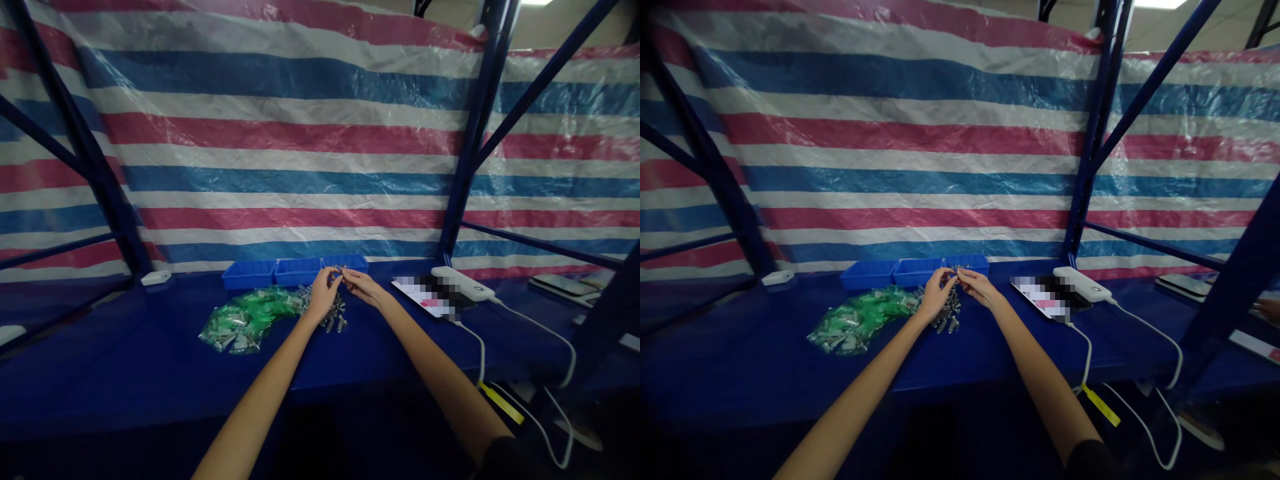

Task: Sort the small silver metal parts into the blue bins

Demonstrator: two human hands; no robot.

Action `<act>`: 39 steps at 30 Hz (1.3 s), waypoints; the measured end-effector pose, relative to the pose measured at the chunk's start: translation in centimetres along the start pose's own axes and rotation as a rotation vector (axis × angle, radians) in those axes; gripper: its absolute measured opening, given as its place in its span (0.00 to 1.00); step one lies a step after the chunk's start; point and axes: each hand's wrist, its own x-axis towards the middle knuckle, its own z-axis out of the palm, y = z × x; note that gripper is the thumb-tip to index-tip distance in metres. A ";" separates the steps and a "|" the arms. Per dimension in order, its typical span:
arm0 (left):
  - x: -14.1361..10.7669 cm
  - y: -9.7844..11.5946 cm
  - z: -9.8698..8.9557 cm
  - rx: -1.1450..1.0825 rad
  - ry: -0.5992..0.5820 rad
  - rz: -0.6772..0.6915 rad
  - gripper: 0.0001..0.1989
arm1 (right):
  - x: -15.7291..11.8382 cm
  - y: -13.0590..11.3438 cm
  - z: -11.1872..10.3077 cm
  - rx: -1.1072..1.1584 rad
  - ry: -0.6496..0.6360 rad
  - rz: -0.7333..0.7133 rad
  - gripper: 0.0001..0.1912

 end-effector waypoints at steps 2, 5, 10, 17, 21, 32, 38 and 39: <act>0.1 -0.2 -0.1 0.017 0.049 0.012 0.06 | 0.0 0.0 0.1 0.026 -0.012 0.023 0.08; 0.3 -0.4 -0.2 -0.006 0.105 -0.025 0.07 | -0.3 -0.2 0.4 0.074 -0.053 0.030 0.10; 0.5 -0.6 -0.2 -0.070 0.096 -0.084 0.10 | -0.7 -0.6 0.6 0.042 -0.108 0.029 0.16; 0.5 -0.1 0.0 -0.045 0.138 -0.140 0.10 | -0.5 -0.6 0.8 0.090 -0.105 0.005 0.07; 0.4 0.2 0.2 0.006 0.141 -0.178 0.13 | -0.3 -0.2 1.0 0.065 -0.090 0.021 0.04; 0.6 0.0 0.1 0.033 0.116 -0.262 0.14 | 0.6 -0.1 -0.1 -0.060 0.154 -0.068 0.09; 0.7 -0.6 -0.3 0.000 0.230 -0.361 0.11 | 1.1 -0.4 -2.0 -0.284 0.488 -0.136 0.12; 0.7 -0.7 -0.4 -0.002 0.235 -0.366 0.11 | 1.2 -0.6 -2.1 -0.287 0.512 -0.141 0.11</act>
